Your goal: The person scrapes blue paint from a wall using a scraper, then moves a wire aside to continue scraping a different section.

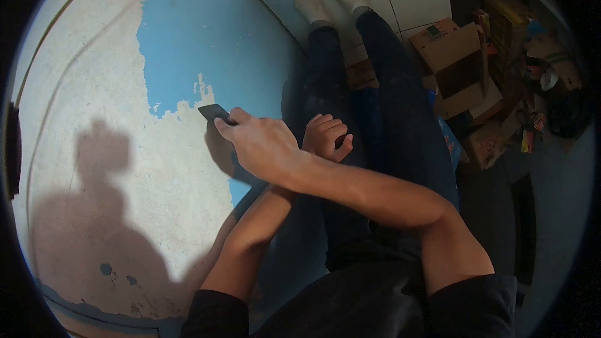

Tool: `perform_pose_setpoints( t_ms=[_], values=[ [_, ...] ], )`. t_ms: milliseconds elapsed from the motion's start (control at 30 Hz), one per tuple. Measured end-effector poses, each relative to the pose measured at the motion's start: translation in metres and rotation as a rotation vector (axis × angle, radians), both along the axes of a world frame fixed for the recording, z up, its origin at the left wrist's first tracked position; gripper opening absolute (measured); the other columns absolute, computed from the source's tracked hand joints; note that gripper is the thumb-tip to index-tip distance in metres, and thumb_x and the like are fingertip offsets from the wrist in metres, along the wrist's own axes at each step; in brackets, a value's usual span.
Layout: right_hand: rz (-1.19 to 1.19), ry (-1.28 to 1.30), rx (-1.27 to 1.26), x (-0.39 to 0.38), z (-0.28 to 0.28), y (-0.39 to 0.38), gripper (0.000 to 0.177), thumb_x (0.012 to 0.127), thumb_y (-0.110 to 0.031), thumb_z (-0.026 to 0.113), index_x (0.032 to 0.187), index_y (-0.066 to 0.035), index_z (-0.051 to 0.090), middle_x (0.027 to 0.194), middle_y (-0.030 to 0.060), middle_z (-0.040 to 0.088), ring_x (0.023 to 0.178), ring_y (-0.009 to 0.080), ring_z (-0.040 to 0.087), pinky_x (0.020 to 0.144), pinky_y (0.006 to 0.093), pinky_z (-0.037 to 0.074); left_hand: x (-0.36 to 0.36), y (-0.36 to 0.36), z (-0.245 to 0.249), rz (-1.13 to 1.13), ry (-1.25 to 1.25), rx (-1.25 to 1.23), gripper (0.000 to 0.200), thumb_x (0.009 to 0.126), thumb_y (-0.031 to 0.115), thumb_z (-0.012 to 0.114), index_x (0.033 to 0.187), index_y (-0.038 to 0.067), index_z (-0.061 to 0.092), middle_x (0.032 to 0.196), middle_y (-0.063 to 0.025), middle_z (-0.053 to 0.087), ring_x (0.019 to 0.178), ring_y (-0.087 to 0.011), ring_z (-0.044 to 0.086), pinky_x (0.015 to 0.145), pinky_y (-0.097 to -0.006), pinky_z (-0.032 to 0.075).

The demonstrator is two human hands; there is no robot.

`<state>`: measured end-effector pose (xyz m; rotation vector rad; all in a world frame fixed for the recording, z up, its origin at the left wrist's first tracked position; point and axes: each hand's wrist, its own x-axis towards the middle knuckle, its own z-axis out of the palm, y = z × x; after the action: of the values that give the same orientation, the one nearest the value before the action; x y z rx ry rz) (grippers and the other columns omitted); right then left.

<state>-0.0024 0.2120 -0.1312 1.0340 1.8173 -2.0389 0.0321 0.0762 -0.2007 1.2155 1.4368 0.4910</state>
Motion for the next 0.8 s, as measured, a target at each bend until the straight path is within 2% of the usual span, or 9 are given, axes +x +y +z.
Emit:
perform_pose_setpoints(
  t_ms=[33,67,167,300,400,500,600,700,800],
  values=[
    [0.017,-0.004,-0.019,0.001,0.005,-0.002,0.049,0.088,0.002,0.056,0.136,-0.005,0.065,0.113,0.0170,0.064,0.089,0.0399,0.072,0.078,0.0473,0.060,0.000,-0.001,0.000,0.007,0.006,0.018,0.026,0.085,0.025,0.068,0.068,0.011,0.054,0.070,-0.0049,0.054,0.071,-0.0246,0.052,0.068,-0.0404,0.041],
    [-0.051,0.010,0.136,-0.001,-0.004,-0.010,0.045,0.090,-0.003,0.063,0.135,-0.010,0.068,0.112,0.0141,0.067,0.078,0.0350,0.072,0.069,0.0432,0.061,0.000,-0.002,-0.001,0.013,0.011,0.035,0.026,0.084,0.025,0.068,0.068,0.011,0.054,0.070,-0.0049,0.054,0.071,-0.0245,0.052,0.067,-0.0404,0.041],
    [-0.028,-0.002,0.158,-0.015,-0.033,0.002,0.045,0.090,-0.003,0.063,0.135,-0.010,0.068,0.112,0.0138,0.067,0.078,0.0353,0.072,0.069,0.0435,0.061,0.003,-0.010,-0.014,-0.003,0.046,0.123,0.026,0.083,0.025,0.068,0.067,0.009,0.055,0.069,-0.0054,0.054,0.070,-0.0250,0.051,0.066,-0.0406,0.040],
    [-0.026,0.000,0.036,-0.016,-0.028,0.011,0.051,0.088,0.004,0.055,0.137,-0.005,0.065,0.114,0.0194,0.063,0.090,0.0403,0.072,0.080,0.0486,0.059,0.004,-0.005,-0.009,0.006,0.016,0.096,0.025,0.082,0.023,0.068,0.067,0.009,0.054,0.068,-0.0054,0.053,0.068,-0.0253,0.050,0.064,-0.0404,0.040],
    [0.004,-0.015,-0.088,0.000,0.004,0.003,0.050,0.089,0.004,0.054,0.137,-0.004,0.065,0.113,0.0199,0.063,0.092,0.0413,0.071,0.081,0.0490,0.058,0.000,0.002,0.001,0.010,0.003,0.026,0.024,0.082,0.022,0.069,0.066,0.011,0.053,0.069,-0.0052,0.054,0.070,-0.0250,0.050,0.066,-0.0400,0.040],
    [-0.079,-0.003,0.133,-0.006,-0.014,-0.008,0.042,0.093,-0.003,0.059,0.133,-0.008,0.068,0.106,0.0148,0.066,0.078,0.0362,0.071,0.070,0.0455,0.060,0.001,0.000,-0.003,0.010,0.000,0.051,0.026,0.082,0.022,0.069,0.065,0.011,0.053,0.069,-0.0053,0.053,0.068,-0.0252,0.050,0.066,-0.0399,0.040],
    [-0.088,-0.024,0.150,-0.029,-0.056,0.004,0.043,0.093,-0.003,0.060,0.135,-0.008,0.068,0.110,0.0144,0.067,0.079,0.0357,0.072,0.071,0.0453,0.060,0.004,-0.007,-0.013,-0.055,0.114,0.224,0.026,0.082,0.022,0.068,0.064,0.010,0.052,0.066,-0.0060,0.052,0.066,-0.0257,0.050,0.065,-0.0404,0.040],
    [-0.054,0.004,0.161,-0.020,-0.049,0.003,0.042,0.094,-0.003,0.060,0.135,-0.009,0.068,0.110,0.0142,0.068,0.080,0.0360,0.072,0.072,0.0457,0.060,0.005,-0.011,-0.015,-0.059,0.091,0.185,0.025,0.081,0.025,0.069,0.067,0.010,0.053,0.068,-0.0049,0.053,0.068,-0.0248,0.051,0.066,-0.0394,0.041],
    [-0.052,0.019,0.065,0.000,-0.013,-0.005,0.042,0.094,-0.002,0.058,0.134,-0.007,0.068,0.105,0.0159,0.067,0.079,0.0375,0.071,0.072,0.0467,0.059,-0.001,-0.006,-0.004,-0.070,0.032,0.003,0.025,0.080,0.030,0.072,0.073,0.012,0.056,0.074,-0.0027,0.056,0.074,-0.0233,0.054,0.071,-0.0374,0.043]
  ],
)
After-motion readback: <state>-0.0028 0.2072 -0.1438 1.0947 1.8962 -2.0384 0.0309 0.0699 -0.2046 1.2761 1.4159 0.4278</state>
